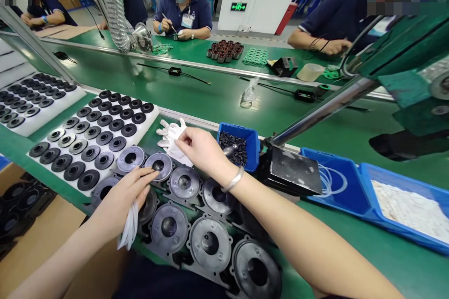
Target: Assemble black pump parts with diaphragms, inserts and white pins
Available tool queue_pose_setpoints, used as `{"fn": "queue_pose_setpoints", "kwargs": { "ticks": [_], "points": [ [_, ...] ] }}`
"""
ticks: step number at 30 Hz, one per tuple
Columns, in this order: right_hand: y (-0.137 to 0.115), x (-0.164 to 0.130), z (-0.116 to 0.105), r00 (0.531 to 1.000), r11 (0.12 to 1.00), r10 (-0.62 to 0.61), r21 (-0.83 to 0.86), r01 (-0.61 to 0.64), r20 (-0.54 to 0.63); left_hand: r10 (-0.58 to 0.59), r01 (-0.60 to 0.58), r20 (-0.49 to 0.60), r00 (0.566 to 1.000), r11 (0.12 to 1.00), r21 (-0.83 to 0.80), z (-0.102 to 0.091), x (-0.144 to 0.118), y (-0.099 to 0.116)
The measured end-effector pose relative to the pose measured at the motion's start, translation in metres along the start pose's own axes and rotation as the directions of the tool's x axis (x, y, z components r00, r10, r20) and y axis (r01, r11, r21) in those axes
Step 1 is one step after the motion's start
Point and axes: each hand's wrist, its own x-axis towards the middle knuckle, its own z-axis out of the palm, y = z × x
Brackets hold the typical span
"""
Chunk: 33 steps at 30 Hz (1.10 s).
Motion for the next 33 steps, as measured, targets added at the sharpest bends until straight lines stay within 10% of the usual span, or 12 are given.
{"fn": "queue_pose_setpoints", "kwargs": {
  "ticks": [4,6,13,22,25,33],
  "points": [
    [-0.029,-0.04,0.01,0.844,0.861,-0.048,0.45,-0.237,0.535,-0.119,0.094,-0.119,0.986,0.975,-0.2,-0.006,0.007,0.007],
    [-0.034,-0.055,0.02,0.796,0.776,-0.024,0.513,-0.366,0.604,-0.104,0.075,-0.139,0.985,0.977,-0.2,-0.005,0.01,0.011],
    [-0.025,-0.065,0.013,0.822,0.607,0.028,0.643,-0.466,0.569,0.02,-0.028,-0.038,0.999,0.972,-0.232,-0.001,0.008,0.02],
    [-0.001,-0.068,-0.006,0.972,0.879,0.053,0.452,-0.154,0.228,0.071,-0.123,-0.143,0.987,0.908,-0.401,-0.005,-0.008,0.02],
    [0.018,-0.062,-0.009,0.978,0.964,0.077,0.237,-0.122,0.193,-0.049,-0.065,-0.247,0.968,0.901,-0.43,-0.013,-0.01,0.013],
    [0.04,-0.058,-0.003,0.987,0.997,0.039,0.055,-0.048,0.154,0.149,-0.174,-0.145,0.978,0.968,-0.179,-0.008,0.002,0.014]
  ]
}}
